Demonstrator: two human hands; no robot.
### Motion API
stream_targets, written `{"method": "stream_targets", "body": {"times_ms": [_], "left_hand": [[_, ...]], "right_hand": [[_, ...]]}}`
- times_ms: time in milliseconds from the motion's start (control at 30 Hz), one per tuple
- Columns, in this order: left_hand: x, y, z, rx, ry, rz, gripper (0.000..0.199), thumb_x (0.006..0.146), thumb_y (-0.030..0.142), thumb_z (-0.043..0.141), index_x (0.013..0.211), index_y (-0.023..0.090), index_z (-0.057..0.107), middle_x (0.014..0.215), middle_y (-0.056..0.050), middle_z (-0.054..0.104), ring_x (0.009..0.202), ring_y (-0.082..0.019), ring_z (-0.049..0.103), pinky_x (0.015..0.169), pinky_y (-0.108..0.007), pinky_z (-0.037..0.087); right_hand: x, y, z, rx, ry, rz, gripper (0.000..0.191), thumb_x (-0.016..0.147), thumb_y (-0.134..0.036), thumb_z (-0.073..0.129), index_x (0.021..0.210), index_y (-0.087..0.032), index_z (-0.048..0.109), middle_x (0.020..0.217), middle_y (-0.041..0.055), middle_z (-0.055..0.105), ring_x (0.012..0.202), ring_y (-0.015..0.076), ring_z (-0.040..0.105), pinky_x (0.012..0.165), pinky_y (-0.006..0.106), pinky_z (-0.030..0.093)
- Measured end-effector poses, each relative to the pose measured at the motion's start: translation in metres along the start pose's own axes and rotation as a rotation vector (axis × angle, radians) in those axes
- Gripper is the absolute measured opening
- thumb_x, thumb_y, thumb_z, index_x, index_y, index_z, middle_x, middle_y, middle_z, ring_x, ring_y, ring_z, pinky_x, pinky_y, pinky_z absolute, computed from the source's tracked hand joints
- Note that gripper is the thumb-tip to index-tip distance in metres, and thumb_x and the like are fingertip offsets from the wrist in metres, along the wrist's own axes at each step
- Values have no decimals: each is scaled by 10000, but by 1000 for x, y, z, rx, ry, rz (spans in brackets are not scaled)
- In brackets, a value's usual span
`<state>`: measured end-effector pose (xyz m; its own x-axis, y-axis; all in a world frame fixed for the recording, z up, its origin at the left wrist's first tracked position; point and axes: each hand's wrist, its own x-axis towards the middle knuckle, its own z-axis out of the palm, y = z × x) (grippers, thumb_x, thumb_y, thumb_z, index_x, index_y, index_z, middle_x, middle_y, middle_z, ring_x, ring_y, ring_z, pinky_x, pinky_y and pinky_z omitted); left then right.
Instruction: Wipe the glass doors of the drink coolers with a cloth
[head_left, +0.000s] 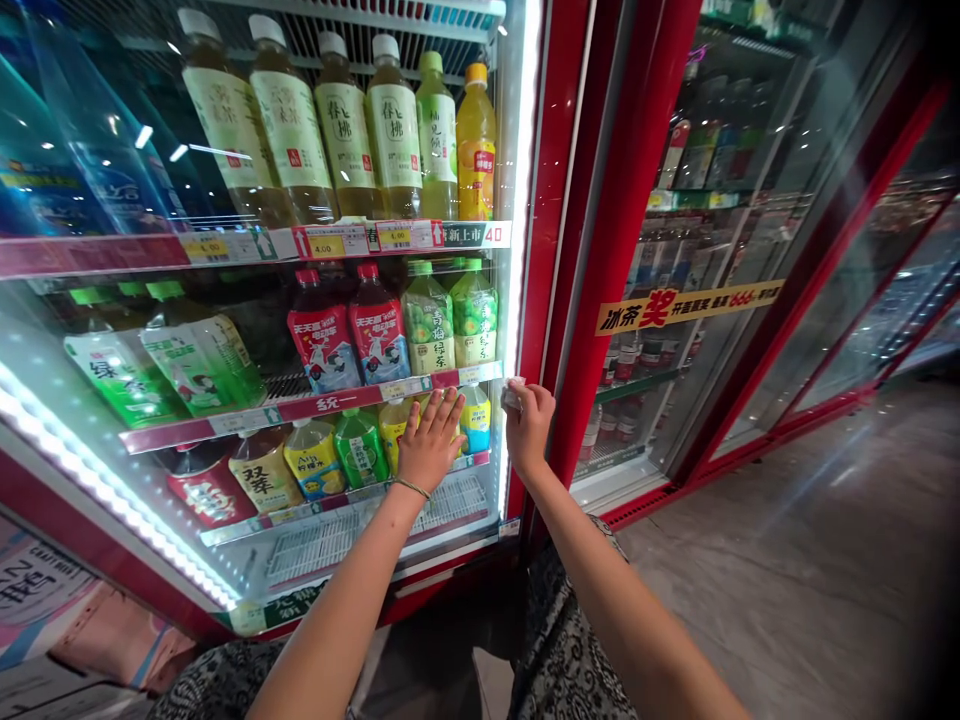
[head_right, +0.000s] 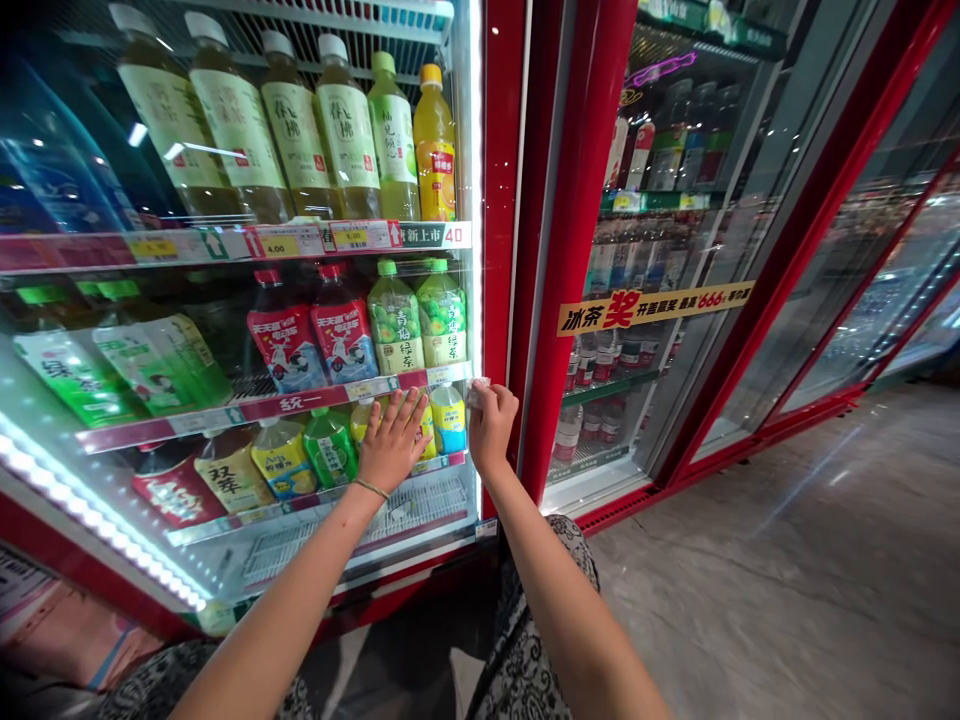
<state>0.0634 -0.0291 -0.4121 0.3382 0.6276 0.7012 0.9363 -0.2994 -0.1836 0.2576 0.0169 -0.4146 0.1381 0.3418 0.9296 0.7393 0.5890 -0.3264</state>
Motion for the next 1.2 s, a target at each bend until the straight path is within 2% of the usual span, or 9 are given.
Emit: {"method": "stream_targets", "body": {"times_ms": [133, 400, 533, 633, 767, 833, 933, 1067, 1200], "left_hand": [[0, 1, -4, -5, -17, -1, 844, 1008, 420, 559, 1650, 291, 26, 1713, -27, 189, 1616, -248, 124, 1339, -505, -18], [-1, 3, -3, -8, -10, -18, 821, 1017, 387, 524, 1647, 291, 7, 1713, -26, 199, 1614, -251, 152, 1341, -510, 24], [-2, 2, -3, -3, -17, -10, 821, 1020, 402, 522, 1651, 278, 11, 1715, -26, 194, 1615, -243, 146, 1341, -499, 13], [-3, -4, -8, -2, -28, 11, 821, 1026, 385, 515, 1645, 290, -16, 1712, -13, 207, 1610, -228, 171, 1344, -473, 19], [-3, -20, -19, -14, -65, 87, 842, 1020, 389, 531, 1636, 323, -40, 1705, 12, 237, 1600, -190, 206, 1342, -390, 85], [-3, -26, -24, -8, -76, 113, 838, 1024, 395, 526, 1635, 328, -44, 1705, 16, 244, 1594, -180, 219, 1338, -366, 98], [-4, -31, -28, 10, -71, 124, 802, 1042, 399, 492, 1640, 318, -36, 1703, 10, 251, 1590, -176, 227, 1339, -366, 71], [-7, -35, -32, 20, -49, 120, 781, 1050, 428, 475, 1645, 316, -18, 1697, 5, 267, 1590, -183, 235, 1343, -392, 36], [-10, -40, -37, 24, -40, 112, 805, 1035, 425, 507, 1646, 319, -5, 1693, -3, 284, 1587, -191, 249, 1343, -392, 58]], "right_hand": [[2, -3, 0, 12, -65, -56, 338, 978, -185, 544, 1264, -310, 673, 1135, 77, 631, 1040, 237, 576, 919, 414, 540], [3, -10, -1, 15, -39, -62, 302, 977, -186, 571, 1230, -301, 689, 1097, 67, 656, 1010, 234, 580, 884, 403, 548], [1, -14, 0, 1, 47, 22, 326, 993, -184, 531, 1286, -256, 655, 1138, 109, 623, 1065, 260, 565, 886, 439, 549], [2, -15, -1, 24, -38, -49, 306, 982, -184, 566, 1240, -294, 690, 1106, 82, 652, 1010, 236, 580, 879, 405, 549], [3, -12, -4, -4, 60, 37, 333, 984, -168, 528, 1276, -250, 665, 1132, 122, 641, 1040, 265, 560, 860, 435, 544], [4, -12, -5, 3, 20, 10, 342, 980, -153, 527, 1270, -266, 667, 1135, 117, 650, 1034, 261, 562, 864, 432, 546], [5, -11, -5, 14, -57, -35, 339, 966, -157, 553, 1235, -315, 683, 1124, 80, 659, 1012, 245, 571, 871, 416, 553], [5, -10, -5, 5, 33, 53, 368, 973, -158, 509, 1291, -281, 647, 1158, 103, 625, 1053, 267, 555, 867, 440, 554], [2, -13, -3, 44, -65, -24, 324, 962, -181, 585, 1221, -337, 702, 1125, 60, 661, 1020, 236, 577, 872, 382, 553]]}}
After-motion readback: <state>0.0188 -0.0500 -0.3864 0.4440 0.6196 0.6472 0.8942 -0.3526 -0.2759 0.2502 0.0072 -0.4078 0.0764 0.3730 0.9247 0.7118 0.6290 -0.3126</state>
